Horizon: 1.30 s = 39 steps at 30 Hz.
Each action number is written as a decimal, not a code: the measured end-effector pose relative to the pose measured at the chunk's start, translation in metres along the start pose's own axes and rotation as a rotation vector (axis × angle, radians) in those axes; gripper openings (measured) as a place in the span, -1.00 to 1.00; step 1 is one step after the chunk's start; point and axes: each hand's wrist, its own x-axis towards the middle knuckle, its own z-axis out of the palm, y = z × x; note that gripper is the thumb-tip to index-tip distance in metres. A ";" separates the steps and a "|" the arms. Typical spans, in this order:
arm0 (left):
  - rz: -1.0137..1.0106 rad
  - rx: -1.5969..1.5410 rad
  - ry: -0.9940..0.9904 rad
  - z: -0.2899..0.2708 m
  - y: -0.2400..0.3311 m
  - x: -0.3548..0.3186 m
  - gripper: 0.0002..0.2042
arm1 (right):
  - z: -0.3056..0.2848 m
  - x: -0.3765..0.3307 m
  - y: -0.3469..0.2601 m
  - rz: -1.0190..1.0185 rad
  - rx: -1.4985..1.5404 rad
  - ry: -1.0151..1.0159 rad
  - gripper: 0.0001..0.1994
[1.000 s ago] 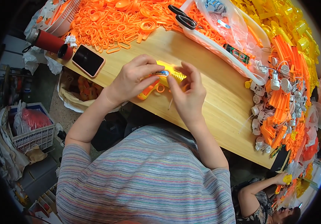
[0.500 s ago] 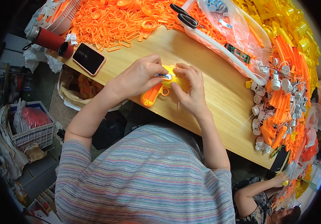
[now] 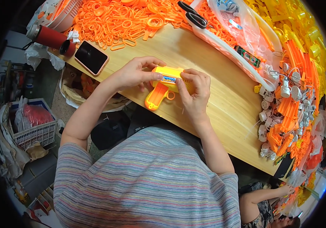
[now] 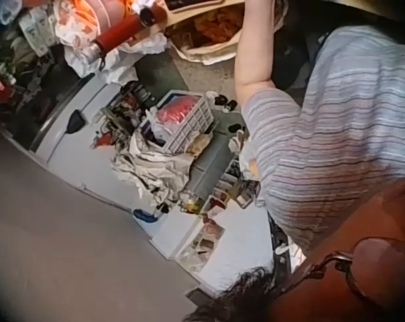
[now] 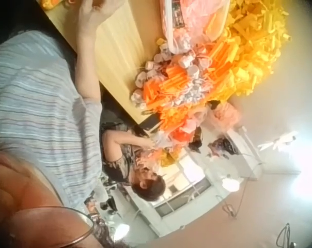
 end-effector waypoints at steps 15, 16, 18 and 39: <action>0.013 -0.458 -0.233 0.009 -0.019 0.004 -0.59 | -0.030 -0.030 0.011 0.411 0.743 0.000 -0.14; 0.014 -0.498 -0.274 0.015 -0.020 0.004 -0.59 | -0.025 -0.029 0.005 0.405 0.742 -0.003 -0.14; 0.043 -0.595 -0.321 0.029 -0.015 0.007 -0.60 | -0.016 -0.025 -0.006 0.303 0.982 0.019 -0.05; 0.515 1.031 0.613 -0.095 -0.018 0.030 -0.91 | -0.010 0.065 -0.035 -0.427 -0.132 -0.357 -0.39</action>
